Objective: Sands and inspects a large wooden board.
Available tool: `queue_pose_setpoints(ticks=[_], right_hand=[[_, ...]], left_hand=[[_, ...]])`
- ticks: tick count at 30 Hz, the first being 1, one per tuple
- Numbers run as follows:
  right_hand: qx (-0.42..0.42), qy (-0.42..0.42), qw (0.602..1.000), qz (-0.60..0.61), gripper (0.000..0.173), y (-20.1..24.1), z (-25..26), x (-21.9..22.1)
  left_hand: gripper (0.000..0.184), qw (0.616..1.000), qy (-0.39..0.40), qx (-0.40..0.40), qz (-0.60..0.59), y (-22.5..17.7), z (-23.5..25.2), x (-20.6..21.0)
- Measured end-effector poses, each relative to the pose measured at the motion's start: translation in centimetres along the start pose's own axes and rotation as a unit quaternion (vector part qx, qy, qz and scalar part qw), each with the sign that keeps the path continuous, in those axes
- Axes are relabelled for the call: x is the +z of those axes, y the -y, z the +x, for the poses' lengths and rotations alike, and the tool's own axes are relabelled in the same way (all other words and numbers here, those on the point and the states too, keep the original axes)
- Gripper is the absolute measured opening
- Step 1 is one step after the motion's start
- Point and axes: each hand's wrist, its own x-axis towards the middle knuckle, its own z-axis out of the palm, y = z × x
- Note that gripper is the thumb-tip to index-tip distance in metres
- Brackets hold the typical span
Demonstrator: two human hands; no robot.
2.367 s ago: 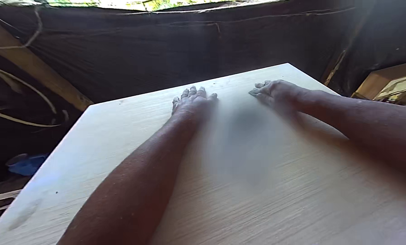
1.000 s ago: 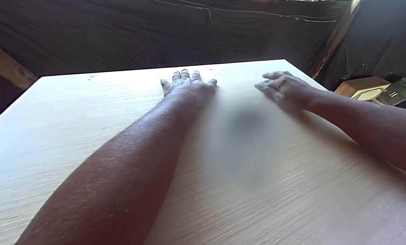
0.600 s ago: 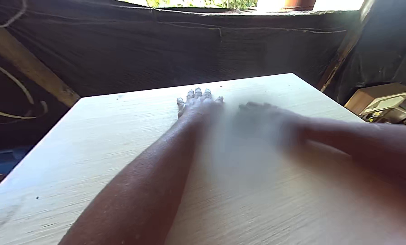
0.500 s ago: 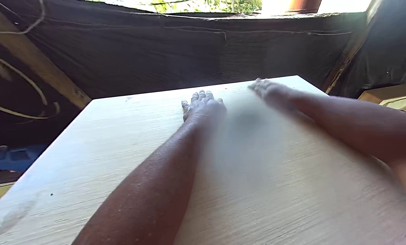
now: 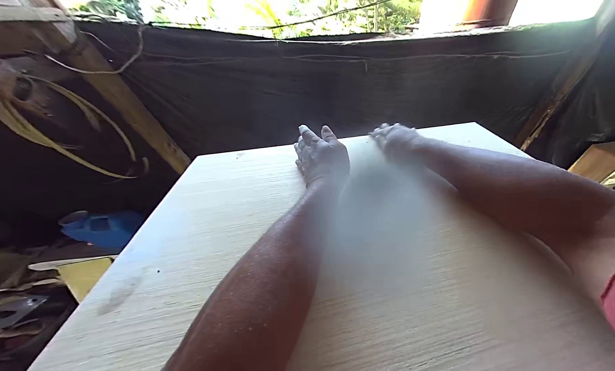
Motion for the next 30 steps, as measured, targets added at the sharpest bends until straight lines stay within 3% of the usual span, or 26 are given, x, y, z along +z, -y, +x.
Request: queue_pose_setpoints(ticks=[2, 4, 8, 12, 17, 23, 28, 30], right_hand=[[-0.101, -0.005, 0.995, 0.021, 0.049, 3.1, -1.7, 0.9], [-0.165, -0.006, 0.986, 0.032, 0.049, 3.1, -2.2, 0.6], [-0.057, 0.025, 0.998, 0.01, 0.052, 1.0, -1.2, -0.8], [-0.082, 0.021, 0.996, -0.006, 0.051, 2.4, -4.4, -0.7], [0.006, 0.018, 1.0, 0.024, 0.053, 2.7, 0.0, -0.4], [-0.051, 0.027, 0.998, -0.003, 0.05, 2.4, -6.0, -1.2], [0.007, 0.017, 1.0, 0.023, 0.052, 3.3, 0.1, -0.4], [-0.001, 0.002, 1.0, 0.031, 0.048, 4.0, 0.2, 0.3]], left_hand=[[0.066, 1.0, 0.001, 0.0, 0.001, 0.0, 0.2, 0.2], [0.065, 1.0, -0.002, 0.007, 0.004, 0.2, 0.4, 0.2], [0.065, 1.0, 0.01, -0.001, 0.007, 0.0, 0.0, 0.0], [0.064, 0.999, 0.022, -0.006, 0.03, -0.2, 0.0, 0.0], [0.065, 0.998, 0.026, -0.002, 0.049, -0.3, 0.0, 0.1], [0.066, 0.997, 0.041, 0.006, 0.059, -0.3, -0.2, 0.0], [0.066, 0.995, 0.041, 0.02, 0.086, -0.1, -0.1, 0.3], [0.066, 0.995, 0.036, 0.03, 0.086, 0.5, 0.1, 0.3]])
